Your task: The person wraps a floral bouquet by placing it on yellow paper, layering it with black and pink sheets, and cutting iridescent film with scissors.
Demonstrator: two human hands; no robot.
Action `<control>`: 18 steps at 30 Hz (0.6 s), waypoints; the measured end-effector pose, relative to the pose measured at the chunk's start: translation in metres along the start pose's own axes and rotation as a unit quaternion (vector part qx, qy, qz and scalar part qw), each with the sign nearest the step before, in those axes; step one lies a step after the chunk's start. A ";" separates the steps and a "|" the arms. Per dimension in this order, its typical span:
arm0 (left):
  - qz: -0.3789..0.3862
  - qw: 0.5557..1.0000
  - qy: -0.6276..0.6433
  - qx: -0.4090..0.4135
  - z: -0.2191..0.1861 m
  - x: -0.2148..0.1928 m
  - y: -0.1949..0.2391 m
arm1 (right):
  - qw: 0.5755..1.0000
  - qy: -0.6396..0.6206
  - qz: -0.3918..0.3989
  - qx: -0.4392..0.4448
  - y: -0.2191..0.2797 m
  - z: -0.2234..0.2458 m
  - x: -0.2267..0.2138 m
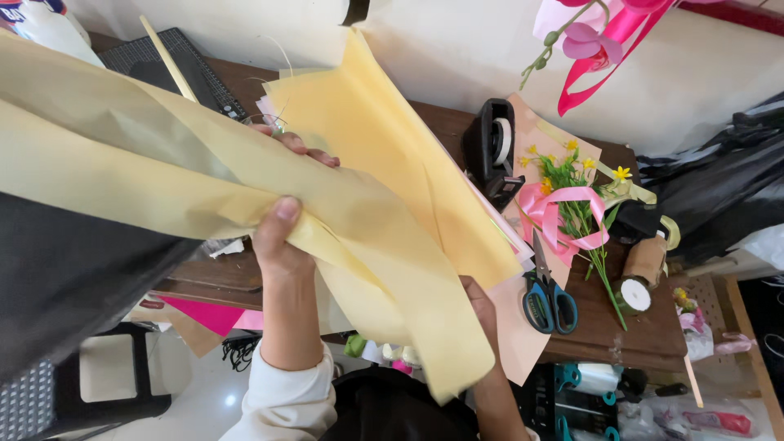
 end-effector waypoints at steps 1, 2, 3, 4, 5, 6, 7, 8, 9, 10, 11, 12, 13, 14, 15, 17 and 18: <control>0.001 1.000 0.000 0.004 0.002 0.001 -0.002 | 1.000 0.001 0.003 -0.001 -0.001 -0.004 -0.007; 0.015 1.000 -0.022 0.007 0.003 0.005 -0.002 | 0.970 -0.031 0.234 -0.048 0.013 -0.002 0.025; 0.029 0.999 -0.043 0.010 0.004 0.009 -0.001 | 0.885 -0.063 0.453 -0.088 0.044 0.001 0.046; 0.029 0.999 -0.041 0.008 0.007 0.011 -0.001 | 0.886 -0.063 0.451 -0.089 0.058 0.007 0.065; 0.027 0.998 -0.051 0.014 0.008 0.013 -0.001 | 0.873 -0.122 0.471 -0.049 0.074 0.011 0.085; 0.023 0.998 -0.061 0.020 0.009 0.014 -0.001 | 0.853 -0.181 0.489 -0.008 0.091 0.016 0.107; 0.023 0.998 -0.061 0.020 0.010 0.015 0.000 | 0.854 -0.181 0.488 -0.008 0.089 0.009 0.104; 0.011 0.998 -0.056 0.024 0.010 0.013 0.000 | 0.870 -0.108 0.475 -0.077 0.083 0.007 0.099; -0.001 0.998 -0.050 0.028 0.010 0.011 0.000 | 0.876 -0.034 0.458 -0.145 0.079 0.005 0.095; -0.002 0.998 -0.050 0.028 0.008 0.011 0.000 | 0.877 -0.033 0.458 -0.144 0.072 -0.002 0.086; -0.009 0.999 -0.034 0.012 0.011 0.010 -0.001 | 0.965 0.146 0.209 -0.056 0.033 -0.030 0.042; -0.015 1.000 -0.016 -0.006 0.014 0.010 0.000 | 0.948 0.311 -0.063 0.041 0.020 -0.044 -0.020; -0.016 1.000 -0.015 -0.009 0.015 0.012 0.003 | 0.947 0.311 -0.066 0.042 0.010 -0.046 -0.029; -0.026 0.999 -0.003 -0.026 0.018 0.012 0.004 | 0.945 0.306 -0.046 -0.106 -0.002 -0.024 -0.025; -0.035 0.998 0.008 -0.044 0.021 0.012 0.006 | 0.921 0.295 -0.025 -0.253 -0.005 -0.002 -0.022; -0.048 0.997 -0.003 -0.056 0.036 0.004 0.012 | 0.890 0.267 -0.001 -0.369 -0.024 0.020 -0.012; -0.059 0.996 -0.014 -0.066 0.044 -0.001 0.014 | 0.844 0.233 0.026 -0.482 -0.024 0.037 -0.005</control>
Point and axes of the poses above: each hand's wrist, its own y-axis away from the middle knuckle, its own x-axis out of the palm, z = x × y, the point moved 9 cm from there along -y, towards the middle knuckle
